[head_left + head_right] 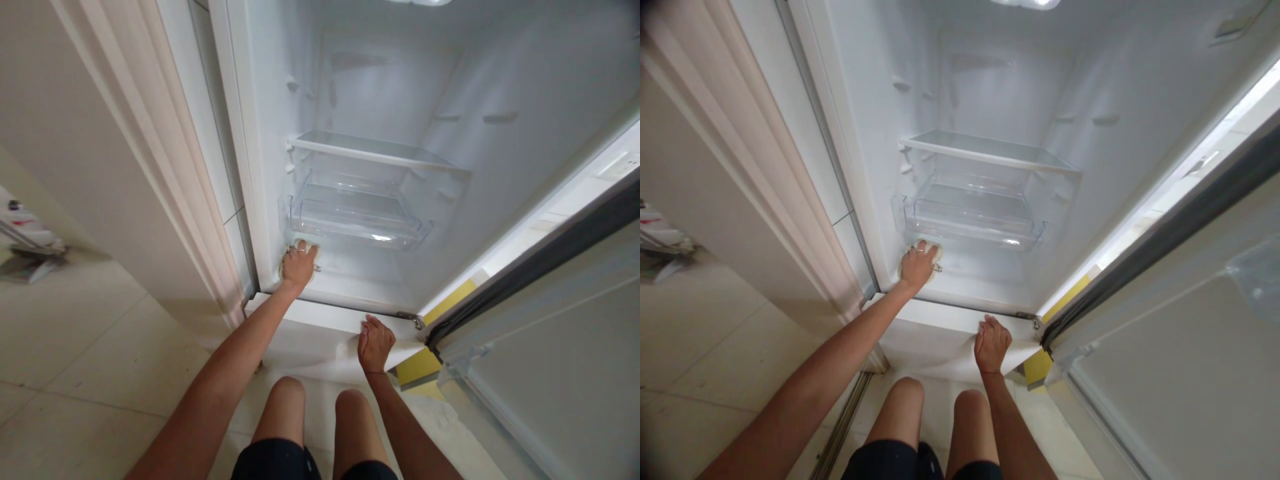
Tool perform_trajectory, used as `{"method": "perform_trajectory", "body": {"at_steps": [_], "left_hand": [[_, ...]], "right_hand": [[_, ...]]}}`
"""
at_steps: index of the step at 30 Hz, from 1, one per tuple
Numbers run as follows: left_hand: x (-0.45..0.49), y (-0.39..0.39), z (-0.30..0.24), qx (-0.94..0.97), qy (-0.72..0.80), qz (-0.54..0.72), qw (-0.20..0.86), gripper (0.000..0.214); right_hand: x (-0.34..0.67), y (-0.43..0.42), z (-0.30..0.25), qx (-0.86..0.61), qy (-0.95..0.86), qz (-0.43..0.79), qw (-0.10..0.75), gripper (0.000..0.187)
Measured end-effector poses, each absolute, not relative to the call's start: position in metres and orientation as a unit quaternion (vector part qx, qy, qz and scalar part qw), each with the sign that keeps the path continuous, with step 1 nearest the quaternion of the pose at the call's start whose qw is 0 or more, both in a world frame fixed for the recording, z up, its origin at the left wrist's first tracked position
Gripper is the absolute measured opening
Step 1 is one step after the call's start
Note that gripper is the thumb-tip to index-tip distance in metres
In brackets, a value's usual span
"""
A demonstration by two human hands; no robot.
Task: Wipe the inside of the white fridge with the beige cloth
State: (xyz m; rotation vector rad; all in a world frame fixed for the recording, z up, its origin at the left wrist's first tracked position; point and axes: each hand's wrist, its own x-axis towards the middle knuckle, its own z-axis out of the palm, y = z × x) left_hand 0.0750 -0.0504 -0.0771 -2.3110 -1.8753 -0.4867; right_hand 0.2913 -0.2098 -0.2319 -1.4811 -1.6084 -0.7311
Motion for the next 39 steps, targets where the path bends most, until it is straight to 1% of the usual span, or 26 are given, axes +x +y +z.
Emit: {"method": "perform_trajectory", "body": {"at_steps": [2,3,6,7,12,19,23,27,34,39], "left_hand": [[0.074,-0.056,-0.079,-0.766,-0.616,-0.171,0.068,0.047],[0.073,-0.058,-0.08,-0.766,-0.614,-0.175,0.066,0.05],[0.068,-0.064,-0.081,-0.767,-0.616,-0.172,0.051,0.07],[0.067,-0.065,-0.081,-0.768,-0.616,-0.168,0.048,0.073],[0.068,-0.073,-0.09,-0.77,-0.611,-0.174,0.057,0.068],[0.07,-0.086,-0.102,-0.774,-0.596,-0.204,0.063,0.067],[0.063,-0.091,-0.1,-0.791,-0.571,-0.216,0.044,0.072],[0.058,-0.093,-0.095,-0.804,-0.56,-0.199,0.015,0.074],[0.039,-0.082,-0.084,-0.846,-0.499,-0.185,-0.033,0.069],[0.029,-0.081,-0.083,-0.833,-0.511,-0.198,-0.076,0.062]], "right_hand": [[0.291,-0.209,-0.233,-0.589,-0.636,-0.285,0.409,0.017],[0.291,-0.209,-0.233,-0.588,-0.636,-0.285,0.41,0.018],[0.292,-0.208,-0.235,-0.585,-0.633,-0.291,0.414,0.018],[0.292,-0.208,-0.236,-0.585,-0.632,-0.294,0.416,0.017],[0.298,-0.209,-0.239,-0.568,-0.652,-0.299,0.405,0.017],[0.301,-0.209,-0.239,-0.564,-0.658,-0.309,0.393,0.019],[0.3,-0.21,-0.237,-0.565,-0.657,-0.315,0.387,0.019],[0.297,-0.212,-0.233,-0.572,-0.65,-0.316,0.388,0.018],[0.29,-0.211,-0.233,-0.603,-0.633,-0.305,0.378,0.025],[0.29,-0.214,-0.234,-0.606,-0.637,-0.281,0.386,0.024]]}}
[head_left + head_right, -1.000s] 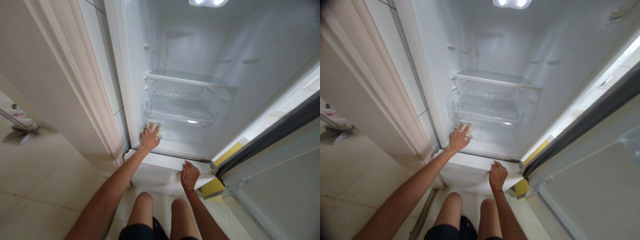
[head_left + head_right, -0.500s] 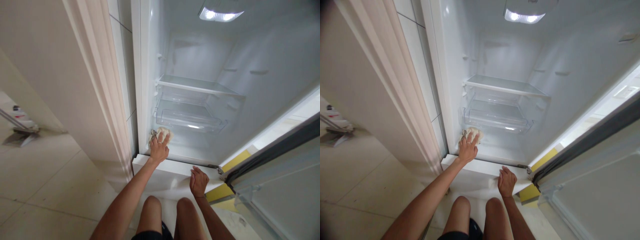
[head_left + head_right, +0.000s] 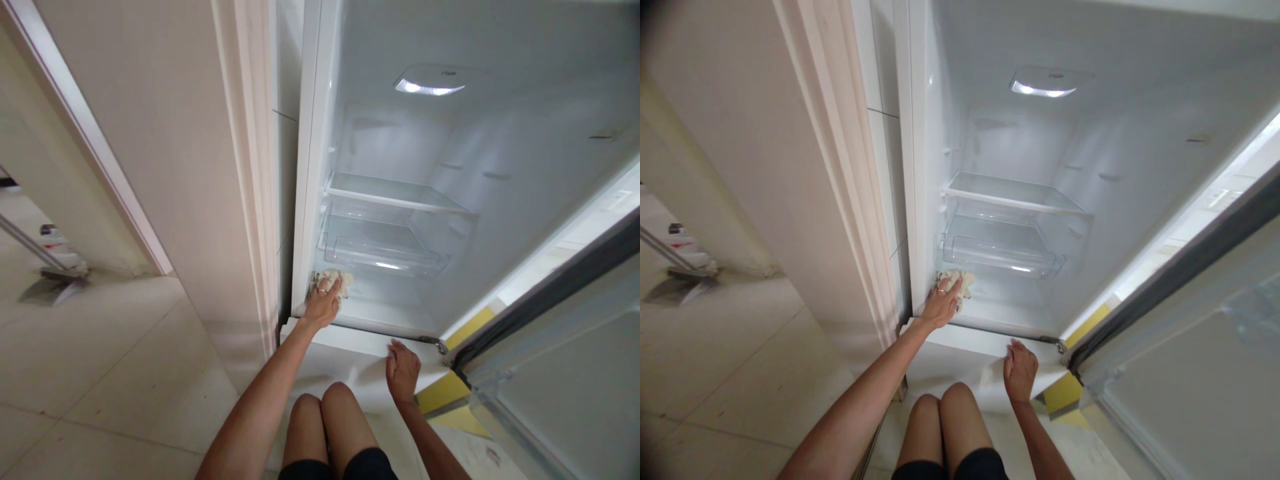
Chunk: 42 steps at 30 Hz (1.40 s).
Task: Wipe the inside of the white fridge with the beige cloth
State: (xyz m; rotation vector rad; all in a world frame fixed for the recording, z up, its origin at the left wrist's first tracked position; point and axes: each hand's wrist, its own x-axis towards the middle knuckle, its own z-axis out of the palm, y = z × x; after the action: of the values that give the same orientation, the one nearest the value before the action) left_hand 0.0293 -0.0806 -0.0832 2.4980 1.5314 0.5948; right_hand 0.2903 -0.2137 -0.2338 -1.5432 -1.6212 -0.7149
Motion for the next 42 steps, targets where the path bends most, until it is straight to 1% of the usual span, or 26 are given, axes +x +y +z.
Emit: {"method": "perform_trajectory", "body": {"at_steps": [8,14,22,24,27,29,31,35,38,42], "left_hand": [[0.029,-0.092,-0.089,0.825,0.523,0.209,0.046,0.057],[0.046,-0.09,-0.093,0.787,0.574,0.223,0.005,0.057],[0.068,-0.083,-0.097,0.729,0.642,0.234,-0.045,0.054],[0.069,-0.084,-0.096,0.726,0.645,0.233,-0.054,0.061],[0.07,-0.086,-0.094,0.724,0.653,0.216,-0.059,0.082],[0.071,-0.085,-0.09,0.724,0.658,0.197,-0.062,0.088],[0.072,-0.081,-0.087,0.728,0.658,0.179,-0.065,0.084],[0.074,-0.059,-0.086,0.726,0.666,0.157,-0.066,0.069],[0.075,-0.039,-0.092,0.699,0.682,0.202,-0.074,0.061],[0.073,-0.016,-0.099,0.712,0.652,0.25,-0.074,0.046]], "right_hand": [[0.288,-0.214,-0.23,-0.59,-0.64,-0.274,0.409,0.026],[0.291,-0.214,-0.23,-0.57,-0.651,-0.276,0.418,0.029],[0.293,-0.213,-0.231,-0.562,-0.654,-0.243,0.445,0.024],[0.292,-0.214,-0.231,-0.569,-0.65,-0.226,0.45,0.024],[0.292,-0.215,-0.231,-0.584,-0.645,-0.199,0.451,0.025],[0.292,-0.216,-0.229,-0.591,-0.644,-0.18,0.451,0.025],[0.293,-0.216,-0.225,-0.595,-0.645,-0.162,0.452,0.026],[0.297,-0.214,-0.214,-0.619,-0.649,-0.114,0.427,0.03],[0.299,-0.21,-0.212,-0.637,-0.651,-0.094,0.403,0.035],[0.302,-0.205,-0.222,-0.632,-0.645,-0.112,0.414,0.035]]}}
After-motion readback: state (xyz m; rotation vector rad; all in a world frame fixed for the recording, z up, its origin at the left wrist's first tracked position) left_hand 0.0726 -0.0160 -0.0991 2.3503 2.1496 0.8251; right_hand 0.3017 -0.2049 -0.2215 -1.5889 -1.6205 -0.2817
